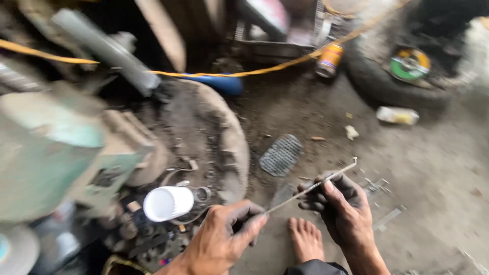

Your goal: The person repeatedly picks up thin metal rods from the floor and grinds their ends against a bench grinder wheel. After grinding, the rods are placed back on the floor in a pile.

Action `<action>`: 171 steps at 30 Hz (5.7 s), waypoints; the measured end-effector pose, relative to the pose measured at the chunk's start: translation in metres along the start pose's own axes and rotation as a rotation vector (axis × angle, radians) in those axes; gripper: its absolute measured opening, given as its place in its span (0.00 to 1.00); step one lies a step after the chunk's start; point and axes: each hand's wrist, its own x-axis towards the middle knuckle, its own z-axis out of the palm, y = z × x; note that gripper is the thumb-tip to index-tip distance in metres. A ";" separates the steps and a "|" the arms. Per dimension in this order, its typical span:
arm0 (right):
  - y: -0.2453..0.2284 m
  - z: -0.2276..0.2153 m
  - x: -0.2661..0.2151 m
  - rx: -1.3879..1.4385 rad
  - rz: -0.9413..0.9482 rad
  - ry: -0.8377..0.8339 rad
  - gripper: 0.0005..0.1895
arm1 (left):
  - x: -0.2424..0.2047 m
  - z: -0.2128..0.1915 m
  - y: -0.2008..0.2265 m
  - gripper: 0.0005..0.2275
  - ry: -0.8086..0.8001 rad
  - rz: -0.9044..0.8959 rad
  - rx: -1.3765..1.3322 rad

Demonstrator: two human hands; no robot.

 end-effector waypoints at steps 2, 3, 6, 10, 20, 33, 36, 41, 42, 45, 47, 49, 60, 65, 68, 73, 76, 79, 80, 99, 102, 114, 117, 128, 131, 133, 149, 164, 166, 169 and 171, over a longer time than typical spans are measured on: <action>0.004 0.018 0.001 -0.005 0.034 -0.051 0.12 | -0.019 -0.015 -0.001 0.11 0.056 -0.041 0.008; 0.006 0.026 0.000 -0.010 0.060 -0.067 0.12 | -0.028 -0.021 -0.002 0.13 0.077 -0.076 0.010; 0.010 0.049 -0.002 -0.037 0.025 -0.142 0.13 | -0.048 -0.040 0.003 0.14 0.095 -0.222 0.036; 0.020 0.065 0.000 -0.038 0.031 -0.184 0.11 | -0.064 -0.055 0.002 0.13 0.128 -0.244 -0.062; 0.021 0.086 0.011 -0.030 0.005 -0.276 0.12 | -0.064 -0.075 -0.010 0.14 0.225 -0.223 -0.046; 0.040 0.123 0.059 -0.019 -0.013 -0.143 0.07 | -0.036 -0.095 -0.044 0.11 0.433 0.298 0.112; 0.031 0.174 0.095 -0.258 -0.067 -0.106 0.09 | -0.005 -0.114 -0.073 0.24 0.586 0.195 0.115; 0.034 0.263 0.146 -0.164 -0.108 -0.218 0.10 | 0.036 -0.154 -0.109 0.10 0.728 0.156 -0.314; 0.036 0.275 0.154 -0.157 -0.073 -0.237 0.11 | 0.040 -0.159 -0.106 0.09 0.756 0.131 -0.404; 0.044 0.289 0.177 -0.116 -0.054 -0.276 0.11 | 0.055 -0.169 -0.109 0.10 0.813 0.108 -0.456; 0.051 0.291 0.190 -0.120 -0.058 -0.289 0.11 | 0.063 -0.174 -0.114 0.11 0.822 0.105 -0.471; 0.054 0.294 0.197 -0.118 -0.063 -0.298 0.11 | 0.070 -0.177 -0.119 0.12 0.827 0.101 -0.482; 0.045 0.299 0.205 -0.188 -0.136 -0.221 0.12 | 0.088 -0.184 -0.120 0.13 0.799 0.157 -0.485; 0.044 0.284 0.224 -0.150 -0.132 -0.239 0.12 | 0.093 -0.185 -0.119 0.13 0.791 0.173 -0.477; 0.045 0.290 0.216 -0.149 -0.133 -0.240 0.13 | 0.094 -0.183 -0.121 0.12 0.786 0.201 -0.521; 0.057 0.306 0.206 -0.210 -0.125 -0.244 0.15 | 0.089 -0.180 -0.139 0.12 0.788 0.214 -0.633; 0.062 0.313 0.201 -0.222 -0.125 -0.283 0.13 | 0.077 -0.174 -0.144 0.14 0.744 0.234 -0.778; 0.056 0.326 0.184 -0.248 -0.125 -0.284 0.13 | 0.064 -0.171 -0.138 0.14 0.738 0.178 -0.740; 0.054 0.330 0.176 -0.252 -0.112 -0.297 0.13 | 0.062 -0.170 -0.137 0.14 0.749 0.152 -0.715; 0.030 0.313 0.196 -0.253 -0.138 -0.233 0.16 | 0.084 -0.173 -0.111 0.12 0.793 0.168 -0.521; 0.025 0.295 0.220 -0.219 -0.143 -0.233 0.23 | 0.079 -0.164 -0.106 0.11 0.817 0.199 -0.499; 0.043 0.293 0.240 -0.262 -0.137 -0.313 0.20 | 0.043 -0.159 -0.127 0.10 0.832 0.144 -0.575; 0.043 0.305 0.227 -0.308 -0.135 -0.332 0.19 | 0.032 -0.155 -0.132 0.10 0.831 0.131 -0.646; 0.044 0.328 0.194 -0.343 -0.081 -0.332 0.16 | 0.027 -0.151 -0.137 0.12 0.825 0.069 -0.823; 0.045 0.310 0.229 -0.351 -0.066 -0.339 0.17 | 0.041 -0.153 -0.136 0.12 0.818 0.062 -0.849; 0.041 0.302 0.245 -0.343 -0.058 -0.340 0.18 | 0.049 -0.155 -0.133 0.13 0.819 0.065 -0.858; 0.025 0.303 0.246 -0.328 -0.026 -0.311 0.18 | 0.058 -0.153 -0.127 0.11 0.778 0.090 -0.982; 0.063 0.301 0.200 -0.252 0.169 -0.493 0.08 | 0.005 -0.124 -0.179 0.09 0.792 0.050 -1.089; 0.072 0.298 0.197 -0.252 0.171 -0.493 0.10 | 0.003 -0.122 -0.179 0.08 0.801 0.060 -1.071; 0.071 0.302 0.163 -0.213 0.184 -0.428 0.09 | -0.001 -0.120 -0.172 0.09 0.809 0.099 -1.022; 0.053 0.318 0.110 -0.618 0.156 -0.445 0.29 | -0.004 -0.119 -0.166 0.10 0.794 0.054 -0.943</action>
